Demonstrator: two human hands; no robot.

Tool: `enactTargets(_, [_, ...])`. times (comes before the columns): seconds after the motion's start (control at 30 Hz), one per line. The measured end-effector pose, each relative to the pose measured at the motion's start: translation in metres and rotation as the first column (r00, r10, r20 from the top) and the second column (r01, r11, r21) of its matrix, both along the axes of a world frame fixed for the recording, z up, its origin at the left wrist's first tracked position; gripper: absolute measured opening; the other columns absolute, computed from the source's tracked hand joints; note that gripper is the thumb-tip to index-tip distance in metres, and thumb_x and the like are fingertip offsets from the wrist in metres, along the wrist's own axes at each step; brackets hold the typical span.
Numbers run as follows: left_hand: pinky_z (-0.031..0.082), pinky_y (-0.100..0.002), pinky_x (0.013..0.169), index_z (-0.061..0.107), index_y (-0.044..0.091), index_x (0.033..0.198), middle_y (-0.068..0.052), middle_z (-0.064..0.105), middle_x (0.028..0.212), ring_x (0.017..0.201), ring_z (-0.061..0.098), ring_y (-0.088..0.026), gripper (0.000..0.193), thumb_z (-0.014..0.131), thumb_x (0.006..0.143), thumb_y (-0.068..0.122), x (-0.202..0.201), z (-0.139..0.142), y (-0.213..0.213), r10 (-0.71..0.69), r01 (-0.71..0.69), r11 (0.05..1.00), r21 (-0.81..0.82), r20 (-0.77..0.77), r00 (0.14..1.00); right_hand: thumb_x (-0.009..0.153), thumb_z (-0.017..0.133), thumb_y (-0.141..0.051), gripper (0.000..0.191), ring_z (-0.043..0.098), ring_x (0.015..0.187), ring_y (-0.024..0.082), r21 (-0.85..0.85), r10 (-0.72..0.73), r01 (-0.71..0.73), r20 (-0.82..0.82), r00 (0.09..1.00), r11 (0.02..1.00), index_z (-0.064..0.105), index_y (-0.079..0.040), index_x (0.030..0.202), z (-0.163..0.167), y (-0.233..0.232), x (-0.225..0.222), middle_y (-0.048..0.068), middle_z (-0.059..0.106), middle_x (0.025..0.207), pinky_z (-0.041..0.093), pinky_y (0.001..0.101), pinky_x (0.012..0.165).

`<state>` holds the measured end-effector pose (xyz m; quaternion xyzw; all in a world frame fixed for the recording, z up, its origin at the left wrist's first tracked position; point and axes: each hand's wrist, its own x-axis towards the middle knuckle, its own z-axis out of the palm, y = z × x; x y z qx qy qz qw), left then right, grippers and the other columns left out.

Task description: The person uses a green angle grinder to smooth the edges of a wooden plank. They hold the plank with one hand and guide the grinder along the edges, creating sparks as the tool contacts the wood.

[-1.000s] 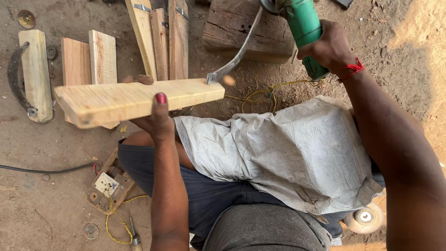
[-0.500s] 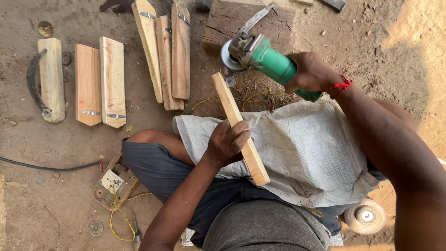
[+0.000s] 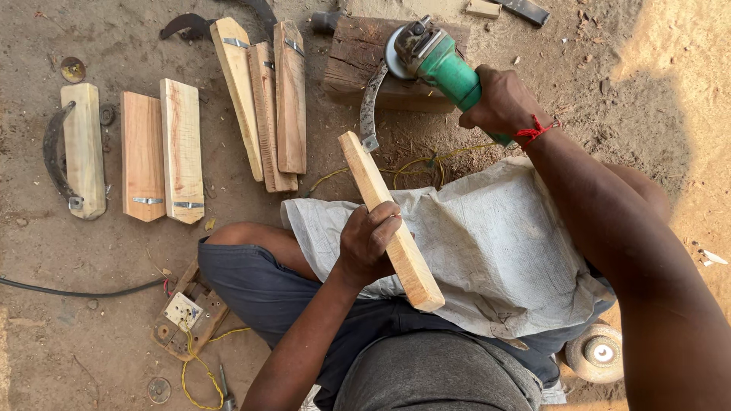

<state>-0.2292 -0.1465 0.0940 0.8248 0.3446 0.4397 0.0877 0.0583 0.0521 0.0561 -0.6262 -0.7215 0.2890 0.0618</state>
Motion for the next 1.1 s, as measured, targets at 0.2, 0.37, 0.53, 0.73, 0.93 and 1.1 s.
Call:
enactTargets(0.2, [0.054,-0.041,0.073,0.041,0.011,0.13,-0.013,0.064,0.117,0.087,0.066,-0.028,0.061,0.085,0.089,0.022,-0.014,0.01,0.006,-0.012,0.012,1.0,-0.016,-0.002,1.0,0.07,0.09,-0.015,0.059,0.072,0.078,0.038,-0.006,-0.17,0.17,0.038,0.985,0.985,0.062,0.01,0.116,0.0,0.021,0.013,0.029,0.071,0.098,0.063,0.0466,0.072])
enactTargets(0.37, [0.06,-0.039,0.094,0.039,0.012,0.134,-0.01,0.055,0.126,0.11,0.064,-0.027,0.066,0.086,0.09,0.029,-0.029,0.01,0.03,0.07,-0.047,0.994,-0.1,0.245,0.967,0.069,0.087,-0.008,0.06,0.075,0.083,0.034,-0.098,-0.324,0.309,-0.322,0.889,0.946,0.063,0.01,0.121,0.0,0.018,0.034,0.025,0.072,0.103,0.065,0.0432,0.075])
enactTargets(0.53, [0.052,-0.037,0.113,0.039,0.011,0.136,-0.007,0.049,0.128,0.124,0.053,-0.018,0.069,0.086,0.088,0.028,-0.065,0.016,0.098,0.322,-0.007,0.907,-0.421,0.682,0.657,0.069,0.083,-0.006,0.059,0.075,0.086,0.033,-0.149,-0.28,0.237,-0.474,0.835,0.96,0.061,0.007,0.123,0.015,0.001,0.02,0.021,0.071,0.102,0.065,0.0433,0.077])
enactTargets(0.73, [0.055,-0.039,0.079,0.055,0.003,0.112,-0.006,0.055,0.101,0.089,0.059,-0.018,0.051,0.084,0.078,0.026,-0.095,0.012,0.141,0.442,0.041,0.837,-0.545,0.719,0.536,0.061,0.09,-0.015,0.069,0.074,0.087,0.035,-0.066,0.013,-0.034,-0.295,0.955,0.997,0.065,0.006,0.122,0.031,-0.019,-0.022,0.021,0.073,0.1,0.062,0.0452,0.084])
enactTargets(0.93, [0.051,-0.031,0.093,0.055,0.004,0.119,-0.006,0.055,0.112,0.098,0.056,-0.015,0.053,0.09,0.086,0.025,-0.098,0.009,0.144,0.296,0.034,0.918,-0.396,0.738,0.607,0.056,0.091,-0.023,0.08,0.073,0.086,0.033,-0.013,0.091,-0.094,-0.147,0.985,0.995,0.064,0.001,0.128,0.031,-0.018,-0.039,0.019,0.074,0.1,0.061,0.0449,0.085])
enactTargets(1.1, [0.056,-0.032,0.095,0.049,0.008,0.132,-0.005,0.052,0.119,0.108,0.058,-0.016,0.063,0.089,0.088,0.029,-0.092,0.014,0.138,0.162,0.059,0.946,-0.318,0.626,0.763,0.057,0.087,-0.022,0.076,0.074,0.085,0.032,-0.008,0.094,-0.095,-0.118,0.989,0.995,0.066,0.001,0.126,0.028,-0.016,-0.036,0.019,0.074,0.101,0.062,0.0439,0.083])
